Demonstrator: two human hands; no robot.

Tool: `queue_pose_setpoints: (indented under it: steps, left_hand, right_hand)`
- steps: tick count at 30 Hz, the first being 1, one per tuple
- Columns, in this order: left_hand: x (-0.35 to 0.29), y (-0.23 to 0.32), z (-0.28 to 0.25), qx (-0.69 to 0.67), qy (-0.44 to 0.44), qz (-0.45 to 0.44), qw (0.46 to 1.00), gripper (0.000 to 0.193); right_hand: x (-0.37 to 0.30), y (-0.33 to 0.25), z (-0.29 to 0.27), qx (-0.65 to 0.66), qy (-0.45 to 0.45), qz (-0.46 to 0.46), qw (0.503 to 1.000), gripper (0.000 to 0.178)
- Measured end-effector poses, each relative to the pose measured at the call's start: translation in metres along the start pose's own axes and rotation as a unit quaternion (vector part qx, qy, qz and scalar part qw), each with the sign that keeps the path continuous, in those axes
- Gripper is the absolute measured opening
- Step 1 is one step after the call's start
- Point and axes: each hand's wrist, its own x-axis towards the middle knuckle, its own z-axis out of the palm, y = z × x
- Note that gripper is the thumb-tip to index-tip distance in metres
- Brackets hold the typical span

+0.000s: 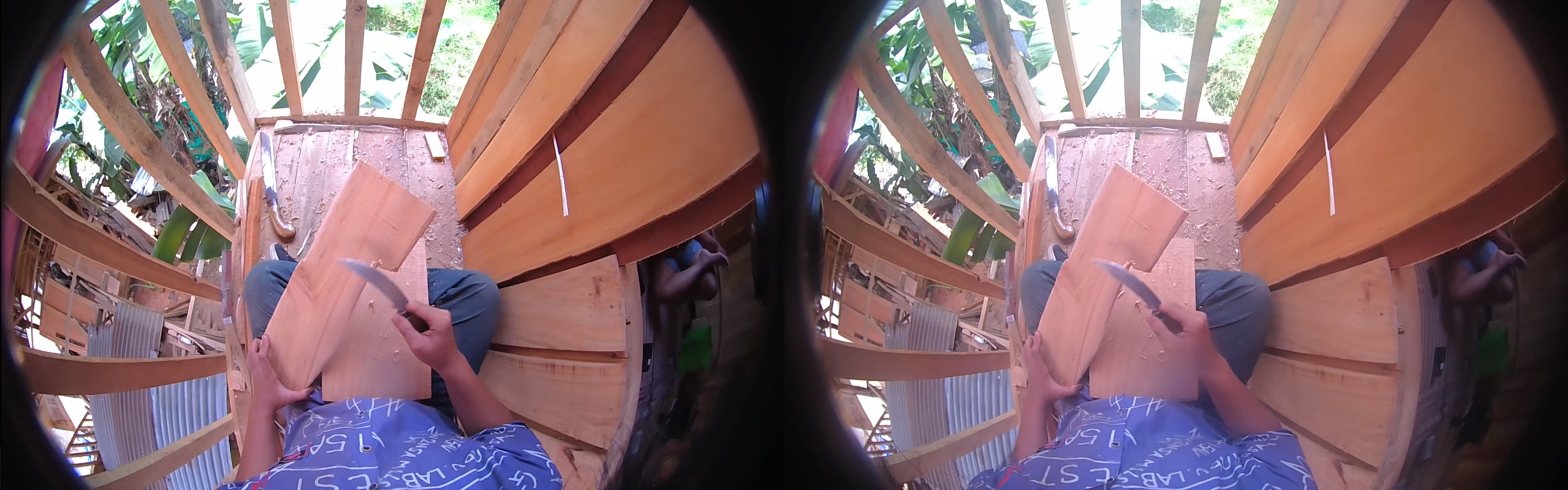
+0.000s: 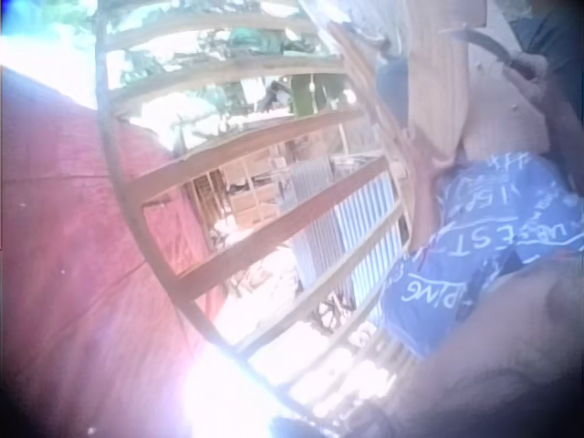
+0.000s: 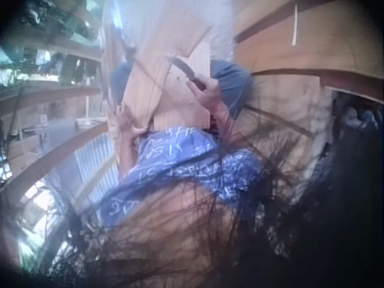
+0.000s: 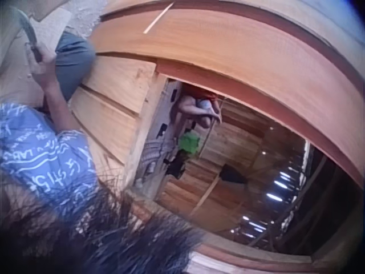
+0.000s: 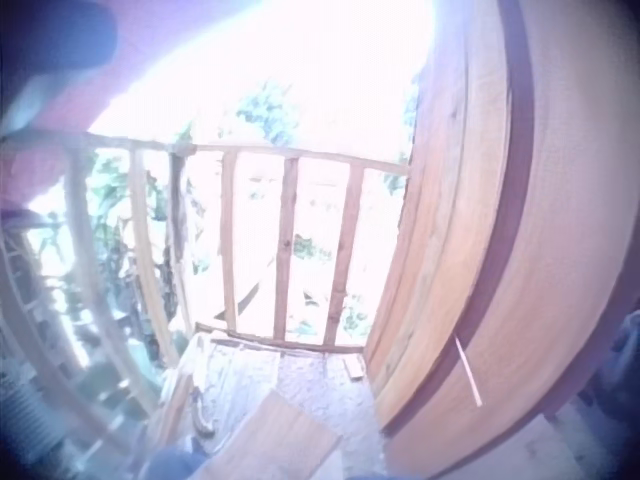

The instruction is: The person sits cross-legged on a wooden floor and carves a rectangular piece of light-colored wood using a curved knife. They hold the wood with their left hand and use the knife in their right hand to shave off thin strips of wood, shaping the edges and surface of the plank.

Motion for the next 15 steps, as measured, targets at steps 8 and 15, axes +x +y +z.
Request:
queue_pose_setpoints:
  steps: [8,15]
  left_hand:
    - [-0.002,0.004,0.001,-0.023,0.004,-0.006,1.000,0.141]
    - [-0.004,0.003,-0.003,-0.028,0.009,-0.005,1.000,0.140]
  right_hand:
    - [-0.007,0.009,-0.001,0.080,0.004,0.160,0.984,0.017]
    - [-0.001,-0.003,0.004,0.223,0.207,0.164,0.938,0.009]
